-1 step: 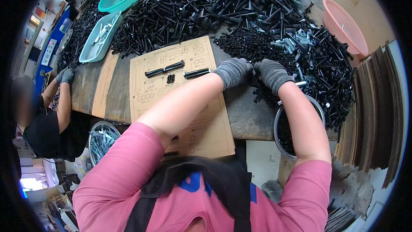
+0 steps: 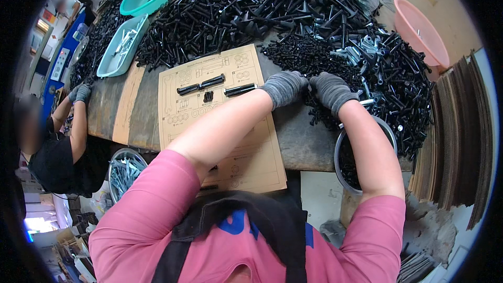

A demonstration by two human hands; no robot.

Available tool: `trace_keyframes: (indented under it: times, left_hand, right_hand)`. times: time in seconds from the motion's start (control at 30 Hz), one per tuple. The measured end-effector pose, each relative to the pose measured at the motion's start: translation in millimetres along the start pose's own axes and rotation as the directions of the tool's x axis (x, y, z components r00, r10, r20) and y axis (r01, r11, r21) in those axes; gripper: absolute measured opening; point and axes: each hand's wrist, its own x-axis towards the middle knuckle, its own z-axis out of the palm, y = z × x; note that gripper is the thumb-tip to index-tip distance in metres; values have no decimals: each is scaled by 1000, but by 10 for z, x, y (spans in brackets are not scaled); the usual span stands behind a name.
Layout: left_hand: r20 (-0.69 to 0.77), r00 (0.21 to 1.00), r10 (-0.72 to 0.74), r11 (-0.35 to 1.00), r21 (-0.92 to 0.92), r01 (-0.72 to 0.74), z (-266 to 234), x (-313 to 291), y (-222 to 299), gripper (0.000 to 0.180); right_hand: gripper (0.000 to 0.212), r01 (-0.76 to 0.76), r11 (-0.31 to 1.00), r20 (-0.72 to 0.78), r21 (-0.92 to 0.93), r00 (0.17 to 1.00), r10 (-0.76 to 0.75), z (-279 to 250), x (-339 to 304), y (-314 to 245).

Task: The person assembles small hardware components on a cardboard template, picking black cylindrical parts and silver wrenches from piles and bowls, then placing them into designated slots. The person repeats this process to complete multiple kits.

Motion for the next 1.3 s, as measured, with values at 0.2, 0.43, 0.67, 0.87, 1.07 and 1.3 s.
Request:
trace_keyframes:
  times: [0.2, 0.43, 0.67, 0.87, 1.07, 1.3]
  left_hand:
    - [-8, 999, -49, 997, -60, 48, 56, -22, 46, 31]
    - [-74, 990, -123, 992, -30, 121, 28, -149, 124, 27]
    - [-381, 924, -12, 989, -139, -44, -165, -665, -195, 20]
    - [-332, 930, -161, 987, -58, 151, -297, -1851, -1059, 20]
    - [-213, 900, -381, 924, -51, 379, -59, -2381, -1457, 18]
    - [-259, 785, -563, 736, -589, 334, 59, -2628, -1553, 27]
  right_hand:
    - [21, -40, 999, -15, -2, 999, 40, 49, -54, -82]
    - [20, -15, 1000, 14, 1, 1000, 15, 58, -57, -8]
    - [25, 11, 975, -89, 224, 996, 9, -60, -104, 93]
    - [22, 110, 969, -146, 222, 986, -79, -229, 18, -151]
    - [15, 421, 778, -338, 465, 897, -284, -295, 322, -1092]
    - [19, 519, 795, -221, 314, 855, -470, -269, 681, -2381]
